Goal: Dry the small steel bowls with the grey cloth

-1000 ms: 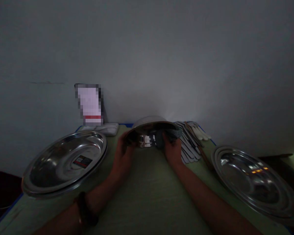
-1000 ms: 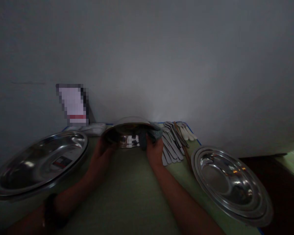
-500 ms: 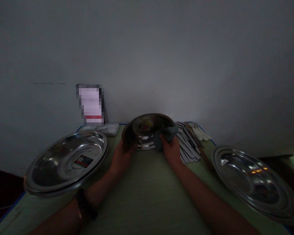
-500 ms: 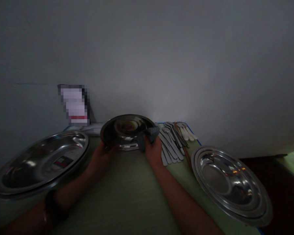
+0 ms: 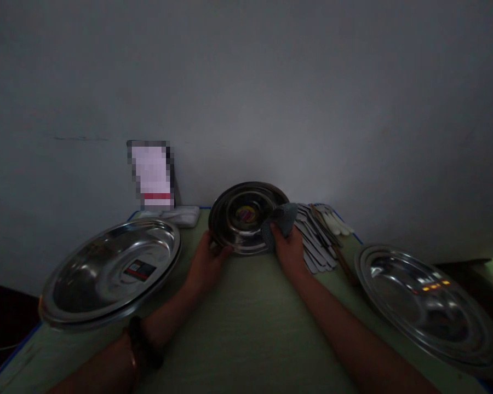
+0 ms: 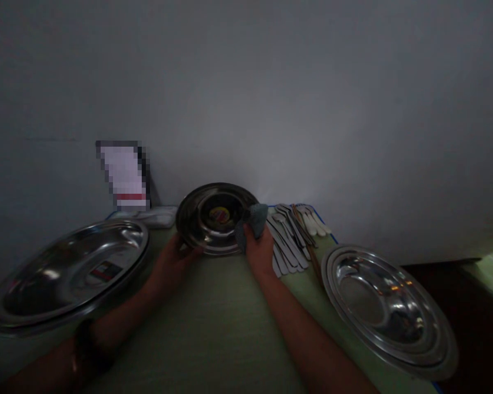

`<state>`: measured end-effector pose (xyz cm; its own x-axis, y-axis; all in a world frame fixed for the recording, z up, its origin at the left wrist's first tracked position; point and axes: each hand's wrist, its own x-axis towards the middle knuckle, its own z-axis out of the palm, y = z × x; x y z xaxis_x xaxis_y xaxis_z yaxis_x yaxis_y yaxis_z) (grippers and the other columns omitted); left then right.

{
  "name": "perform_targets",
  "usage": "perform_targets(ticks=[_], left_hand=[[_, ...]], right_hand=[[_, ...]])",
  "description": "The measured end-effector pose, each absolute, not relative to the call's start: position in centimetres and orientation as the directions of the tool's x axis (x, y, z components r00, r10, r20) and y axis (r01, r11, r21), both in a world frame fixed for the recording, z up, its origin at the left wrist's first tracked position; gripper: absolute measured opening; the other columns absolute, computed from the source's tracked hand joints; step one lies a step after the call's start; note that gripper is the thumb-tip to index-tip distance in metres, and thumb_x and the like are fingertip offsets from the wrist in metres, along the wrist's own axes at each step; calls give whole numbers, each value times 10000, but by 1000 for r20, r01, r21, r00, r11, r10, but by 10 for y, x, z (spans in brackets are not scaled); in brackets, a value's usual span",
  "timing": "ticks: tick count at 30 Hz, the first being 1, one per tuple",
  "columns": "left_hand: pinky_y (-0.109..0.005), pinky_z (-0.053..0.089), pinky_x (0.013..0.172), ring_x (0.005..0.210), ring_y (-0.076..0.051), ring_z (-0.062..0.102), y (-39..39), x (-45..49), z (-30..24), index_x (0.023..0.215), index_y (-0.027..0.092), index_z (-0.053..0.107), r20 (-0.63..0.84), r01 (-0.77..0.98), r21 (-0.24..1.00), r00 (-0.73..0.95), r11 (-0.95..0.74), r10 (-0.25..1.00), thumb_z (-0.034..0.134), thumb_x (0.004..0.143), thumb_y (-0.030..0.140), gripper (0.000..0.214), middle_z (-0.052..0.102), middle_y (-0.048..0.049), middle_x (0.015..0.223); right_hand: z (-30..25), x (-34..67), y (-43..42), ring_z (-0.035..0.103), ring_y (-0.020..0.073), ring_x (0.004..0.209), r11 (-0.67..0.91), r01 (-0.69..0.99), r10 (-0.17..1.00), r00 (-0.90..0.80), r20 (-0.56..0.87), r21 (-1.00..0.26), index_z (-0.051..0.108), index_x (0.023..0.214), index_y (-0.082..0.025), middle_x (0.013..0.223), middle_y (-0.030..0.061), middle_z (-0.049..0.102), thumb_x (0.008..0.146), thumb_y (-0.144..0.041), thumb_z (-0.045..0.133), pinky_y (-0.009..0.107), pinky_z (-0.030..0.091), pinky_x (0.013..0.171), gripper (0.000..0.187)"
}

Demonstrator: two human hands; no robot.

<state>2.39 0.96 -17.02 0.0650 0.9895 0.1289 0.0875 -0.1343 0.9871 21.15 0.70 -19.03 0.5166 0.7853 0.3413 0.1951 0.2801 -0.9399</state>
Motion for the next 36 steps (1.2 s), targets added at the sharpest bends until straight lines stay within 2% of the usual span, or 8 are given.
perform_targets(ticks=[6, 9, 16, 19, 24, 29, 34, 36], left_hand=[[-403, 380, 1085, 1292, -248, 505, 6, 28, -167, 1312, 209, 468, 307, 61, 951, -53, -304, 950, 635, 806, 343, 549, 549, -118, 1387], [-395, 348, 1106, 1352, -254, 436, 6, 27, -167, 1343, 211, 475, 310, 104, 948, -99, -300, 946, 640, 802, 340, 580, 499, -108, 1446], [-506, 467, 971, 1070, -338, 646, 6, 21, -168, 981, 179, 699, 134, 82, 989, -102, -126, 986, 702, 720, 353, 313, 752, -86, 1022], [-485, 467, 979, 1088, -323, 639, 4, 22, -166, 978, 192, 701, 140, 49, 989, -78, -137, 987, 720, 708, 333, 305, 742, -74, 1081], [-422, 466, 988, 1125, -278, 622, 2, 24, -163, 1165, 204, 640, 128, -24, 991, -9, -128, 992, 751, 661, 269, 520, 696, -74, 1192], [-452, 486, 933, 1027, -282, 652, 5, 21, -167, 1080, 166, 658, 21, -4, 1000, -61, -22, 998, 744, 645, 283, 459, 722, -90, 1053], [-478, 485, 930, 1015, -306, 662, 10, 19, -173, 975, 169, 693, -4, 9, 1000, -59, 5, 998, 740, 641, 308, 366, 744, -88, 994], [-482, 480, 940, 1028, -317, 660, 9, 19, -171, 974, 169, 703, 8, 23, 1000, -43, -7, 999, 737, 654, 317, 354, 752, -84, 989]], right_hand=[[-186, 206, 3, 636, 229, 901, 347, 204, 742, 538, 401, -915, 638, 940, -158, 931, 77, 720, 809, -439, 583, 357, 472, 831, 315], [-185, 203, 1, 635, 229, 917, 382, 248, 718, 527, 454, -890, 645, 928, -170, 938, 78, 722, 817, -414, 578, 357, 474, 841, 276], [-181, 202, 2, 625, 232, 984, 429, 301, 699, 486, 524, -851, 668, 986, -196, 999, 85, 719, 842, -399, 557, 401, 461, 929, 273], [-179, 205, 4, 615, 244, 1042, 418, 276, 719, 481, 501, -865, 685, 970, -182, 1012, 98, 723, 842, -438, 540, 406, 441, 973, 321], [-179, 209, 2, 654, 267, 911, 216, 197, 782, 551, 290, -956, 698, 834, -137, 884, 104, 740, 830, -553, 511, 370, 498, 808, 457], [-180, 205, 2, 663, 264, 771, 163, 319, 852, 432, 296, -934, 671, 682, -145, 685, 82, 706, 837, -587, 479, 343, 493, 690, 506], [-180, 199, 5, 648, 270, 1046, 282, 338, 843, 360, 400, -898, 695, 967, -155, 1043, 130, 731, 860, -515, 490, 380, 469, 926, 427], [-180, 199, 5, 655, 264, 1046, 281, 323, 853, 349, 389, -904, 689, 987, -160, 1051, 129, 732, 857, -510, 498, 370, 484, 915, 418]])
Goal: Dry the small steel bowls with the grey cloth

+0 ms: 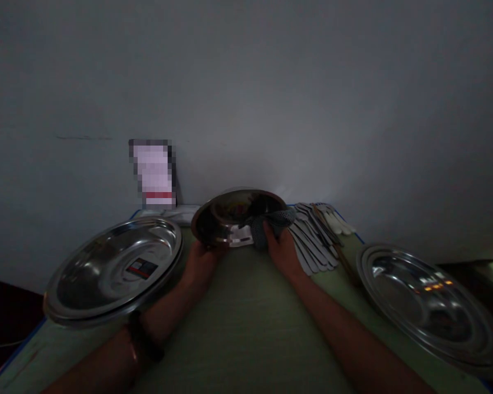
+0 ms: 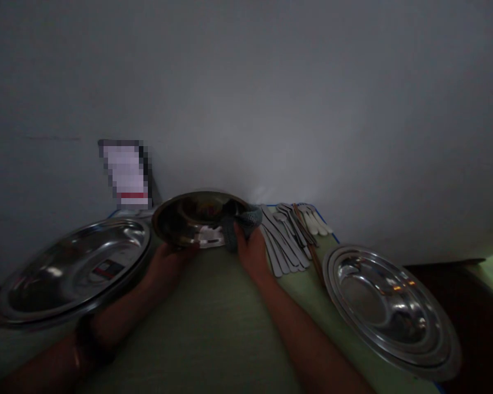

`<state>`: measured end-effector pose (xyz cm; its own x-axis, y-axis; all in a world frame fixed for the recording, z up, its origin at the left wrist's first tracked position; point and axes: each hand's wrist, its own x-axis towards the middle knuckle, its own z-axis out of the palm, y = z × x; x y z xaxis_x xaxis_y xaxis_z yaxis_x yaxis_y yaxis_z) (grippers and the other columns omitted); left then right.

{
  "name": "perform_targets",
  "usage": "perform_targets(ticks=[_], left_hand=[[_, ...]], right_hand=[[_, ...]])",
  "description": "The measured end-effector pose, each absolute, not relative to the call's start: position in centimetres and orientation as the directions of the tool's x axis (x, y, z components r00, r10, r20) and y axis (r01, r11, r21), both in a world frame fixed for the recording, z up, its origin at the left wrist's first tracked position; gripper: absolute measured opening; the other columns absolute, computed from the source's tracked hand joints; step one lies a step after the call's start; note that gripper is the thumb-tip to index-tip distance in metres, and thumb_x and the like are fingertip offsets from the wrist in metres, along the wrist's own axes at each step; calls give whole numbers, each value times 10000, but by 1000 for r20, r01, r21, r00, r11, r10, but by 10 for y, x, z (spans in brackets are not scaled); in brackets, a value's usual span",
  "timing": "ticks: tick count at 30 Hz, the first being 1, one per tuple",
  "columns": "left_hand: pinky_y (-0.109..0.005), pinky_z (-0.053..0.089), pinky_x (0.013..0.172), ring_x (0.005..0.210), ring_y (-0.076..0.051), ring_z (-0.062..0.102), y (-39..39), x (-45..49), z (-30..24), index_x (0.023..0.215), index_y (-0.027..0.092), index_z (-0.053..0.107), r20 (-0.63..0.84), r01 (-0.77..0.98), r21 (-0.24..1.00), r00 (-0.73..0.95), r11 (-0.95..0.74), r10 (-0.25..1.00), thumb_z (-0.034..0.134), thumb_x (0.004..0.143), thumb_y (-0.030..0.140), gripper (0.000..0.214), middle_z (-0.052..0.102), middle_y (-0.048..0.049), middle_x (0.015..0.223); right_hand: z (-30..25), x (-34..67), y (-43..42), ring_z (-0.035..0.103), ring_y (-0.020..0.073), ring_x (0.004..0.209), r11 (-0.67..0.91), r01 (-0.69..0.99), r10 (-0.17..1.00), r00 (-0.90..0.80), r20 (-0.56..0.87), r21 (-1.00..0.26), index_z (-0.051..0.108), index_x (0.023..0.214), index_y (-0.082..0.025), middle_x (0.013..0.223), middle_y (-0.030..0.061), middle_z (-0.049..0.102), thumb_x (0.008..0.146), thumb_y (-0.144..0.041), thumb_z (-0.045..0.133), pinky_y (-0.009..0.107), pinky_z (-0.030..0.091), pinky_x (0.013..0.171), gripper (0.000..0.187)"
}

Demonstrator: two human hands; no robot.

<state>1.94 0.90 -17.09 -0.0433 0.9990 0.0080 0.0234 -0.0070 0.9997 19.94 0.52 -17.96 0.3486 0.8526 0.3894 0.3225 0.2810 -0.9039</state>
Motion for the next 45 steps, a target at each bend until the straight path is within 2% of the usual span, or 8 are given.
perform_targets(ticks=[7, 13, 16, 24, 29, 36, 41, 45], left_hand=[[-500, 403, 1049, 1156, -348, 604, 3, 28, -166, 1063, 151, 689, 116, 75, 991, -10, -115, 993, 706, 694, 329, 409, 720, -116, 1144], [-432, 411, 1068, 1271, -281, 535, -3, 25, -162, 1426, 231, 448, 297, 67, 953, -29, -294, 955, 681, 748, 302, 721, 607, -84, 1359], [-421, 425, 1059, 1251, -290, 551, -2, 23, -163, 1350, 207, 545, 270, 43, 962, 8, -270, 963, 704, 741, 329, 642, 646, -84, 1306], [-449, 485, 991, 1155, -309, 622, 4, 36, -167, 1173, 178, 640, -132, -359, 924, 17, 129, 991, 769, 680, 394, 553, 696, -112, 1211], [-479, 414, 1059, 1227, -325, 566, -2, 37, -169, 1185, 194, 646, 12, -93, 996, -26, -14, 1000, 708, 743, 482, 531, 677, -112, 1243], [-395, 333, 1128, 1351, -243, 451, -11, 31, -160, 1437, 227, 423, 275, 101, 959, -87, -266, 958, 557, 880, 395, 597, 522, -80, 1451], [-435, 383, 1079, 1252, -293, 549, 0, 26, -166, 1276, 186, 610, 192, 80, 979, -56, -187, 980, 557, 862, 484, 513, 631, -106, 1325], [-484, 508, 898, 1013, -348, 674, 9, 24, -175, 1066, 121, 708, 18, 51, 999, -36, -17, 999, 587, 784, 610, 577, 747, -151, 1040]], right_hand=[[-179, 207, 0, 517, 167, 338, 156, 187, 889, 402, 220, -970, 609, 741, -172, 418, -14, 555, 816, -576, 541, 265, 385, 361, 416], [-178, 207, 5, 604, 167, 537, 322, 142, 812, 466, 350, -936, 639, 844, -198, 651, 18, 684, 742, -420, 609, 303, 514, 566, 247], [-176, 206, 5, 635, 185, 669, 444, 213, 721, 492, 488, -870, 660, 902, -211, 691, 18, 699, 750, -386, 594, 326, 525, 703, 241], [-174, 203, -5, 538, 154, 387, 107, 285, 919, 336, 204, -952, 521, 547, -216, 387, -20, 515, 822, -593, 516, 255, 407, 450, 467], [-177, 204, -2, 573, 170, 469, 148, 250, 858, 449, 250, -957, 576, 645, -195, 479, -6, 579, 816, -554, 530, 275, 446, 496, 400], [-180, 206, 8, 630, 228, 1039, 485, 224, 722, 443, 531, -846, 675, 1024, -195, 961, 75, 735, 779, -329, 549, 429, 443, 990, 306], [-177, 206, 7, 638, 241, 979, 389, 260, 773, 429, 467, -884, 674, 941, -201, 891, 69, 734, 795, -400, 554, 413, 465, 934, 274], [-180, 207, 2, 632, 230, 662, 201, 301, 846, 426, 320, -932, 629, 718, -192, 606, 37, 659, 801, -519, 564, 338, 496, 648, 344]])
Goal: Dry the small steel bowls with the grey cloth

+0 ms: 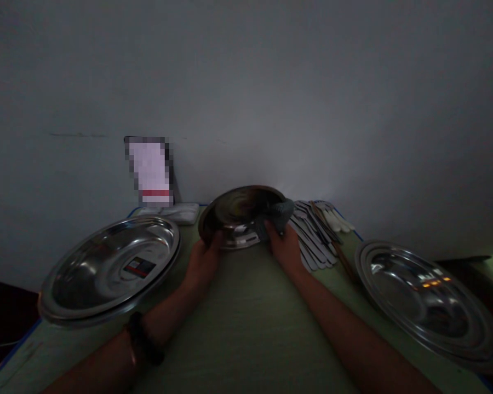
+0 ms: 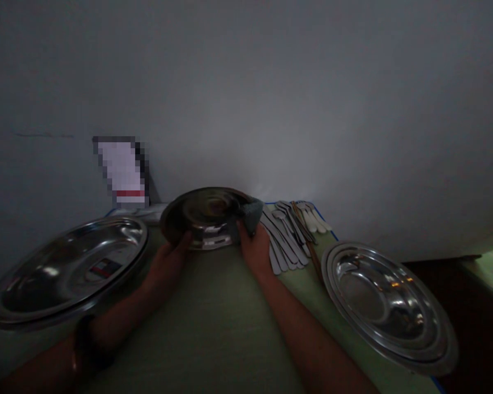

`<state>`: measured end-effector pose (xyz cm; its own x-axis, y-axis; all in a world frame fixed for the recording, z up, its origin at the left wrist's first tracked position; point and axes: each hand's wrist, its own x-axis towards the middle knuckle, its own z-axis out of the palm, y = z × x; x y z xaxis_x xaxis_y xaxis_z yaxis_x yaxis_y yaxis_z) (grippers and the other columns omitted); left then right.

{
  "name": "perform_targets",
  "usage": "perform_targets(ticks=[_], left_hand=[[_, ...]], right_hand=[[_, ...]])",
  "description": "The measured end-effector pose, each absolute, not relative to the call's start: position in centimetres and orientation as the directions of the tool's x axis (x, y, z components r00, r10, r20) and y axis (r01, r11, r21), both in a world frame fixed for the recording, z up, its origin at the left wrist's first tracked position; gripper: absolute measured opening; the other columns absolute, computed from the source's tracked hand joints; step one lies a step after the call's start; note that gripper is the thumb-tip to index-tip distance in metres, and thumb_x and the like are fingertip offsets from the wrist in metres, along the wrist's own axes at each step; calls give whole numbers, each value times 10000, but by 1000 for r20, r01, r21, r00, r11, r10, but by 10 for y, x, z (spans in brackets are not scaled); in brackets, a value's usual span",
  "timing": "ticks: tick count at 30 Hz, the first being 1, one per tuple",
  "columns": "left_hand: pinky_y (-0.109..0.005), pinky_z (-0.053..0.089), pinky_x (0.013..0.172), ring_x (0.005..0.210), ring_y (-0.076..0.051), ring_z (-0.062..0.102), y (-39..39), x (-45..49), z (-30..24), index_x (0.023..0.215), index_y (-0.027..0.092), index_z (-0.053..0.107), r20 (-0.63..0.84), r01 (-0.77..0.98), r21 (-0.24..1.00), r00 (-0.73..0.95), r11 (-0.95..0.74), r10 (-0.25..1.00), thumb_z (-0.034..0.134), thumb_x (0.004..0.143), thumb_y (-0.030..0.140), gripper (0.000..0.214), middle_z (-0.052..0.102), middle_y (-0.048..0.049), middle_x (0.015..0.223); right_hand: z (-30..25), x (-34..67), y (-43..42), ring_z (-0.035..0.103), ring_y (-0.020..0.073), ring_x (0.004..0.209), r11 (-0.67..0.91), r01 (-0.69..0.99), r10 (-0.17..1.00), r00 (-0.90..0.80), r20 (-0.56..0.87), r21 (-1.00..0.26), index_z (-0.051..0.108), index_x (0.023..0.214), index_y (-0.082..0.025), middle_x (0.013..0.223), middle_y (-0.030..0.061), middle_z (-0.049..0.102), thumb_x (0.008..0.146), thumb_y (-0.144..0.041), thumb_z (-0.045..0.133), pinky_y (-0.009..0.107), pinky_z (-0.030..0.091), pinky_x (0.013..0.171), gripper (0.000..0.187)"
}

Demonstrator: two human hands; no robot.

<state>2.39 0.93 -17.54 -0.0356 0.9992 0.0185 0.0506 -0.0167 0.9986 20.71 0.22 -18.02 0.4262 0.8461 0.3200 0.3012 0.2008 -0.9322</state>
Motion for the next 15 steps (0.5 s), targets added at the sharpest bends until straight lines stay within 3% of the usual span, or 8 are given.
perform_targets(ticks=[2, 4, 9, 12, 15], left_hand=[[-498, 492, 919, 1035, -357, 663, 10, 24, -177, 1051, 121, 710, -5, 97, 995, -24, 7, 1000, 615, 769, 594, 559, 749, -145, 1024], [-493, 451, 988, 1127, -345, 624, 8, 25, -175, 1117, 141, 687, 45, 110, 993, -29, -41, 999, 621, 786, 549, 529, 725, -138, 1122], [-432, 394, 1075, 1289, -262, 517, -2, 27, -165, 1406, 234, 461, 263, 21, 965, -55, -263, 963, 610, 823, 297, 605, 550, -90, 1423], [-420, 348, 1113, 1303, -258, 503, -3, 25, -163, 1345, 214, 541, 319, 107, 943, -24, -315, 948, 579, 827, 250, 521, 580, -74, 1394], [-449, 380, 1082, 1237, -299, 557, 1, 24, -166, 1248, 183, 624, 240, 144, 961, -11, -236, 971, 585, 833, 351, 449, 666, -89, 1273]], right_hand=[[-181, 207, 0, 560, 196, 498, 180, 289, 853, 431, 296, -940, 591, 664, -202, 488, -2, 574, 806, -535, 558, 309, 451, 531, 363], [-182, 207, 0, 540, 188, 480, 183, 277, 846, 445, 295, -943, 588, 673, -204, 489, -4, 566, 810, -527, 545, 309, 448, 522, 354], [-178, 207, 6, 632, 244, 892, 322, 264, 779, 472, 413, -909, 652, 959, -200, 845, 65, 714, 759, -374, 537, 392, 501, 840, 288], [-178, 208, 10, 620, 232, 999, 436, 250, 744, 441, 502, -865, 621, 1111, -217, 983, 75, 714, 733, -306, 525, 416, 462, 940, 401], [-180, 208, 9, 640, 234, 937, 356, 275, 794, 414, 445, -893, 652, 1001, -204, 905, 72, 718, 782, -376, 533, 400, 482, 896, 303]])
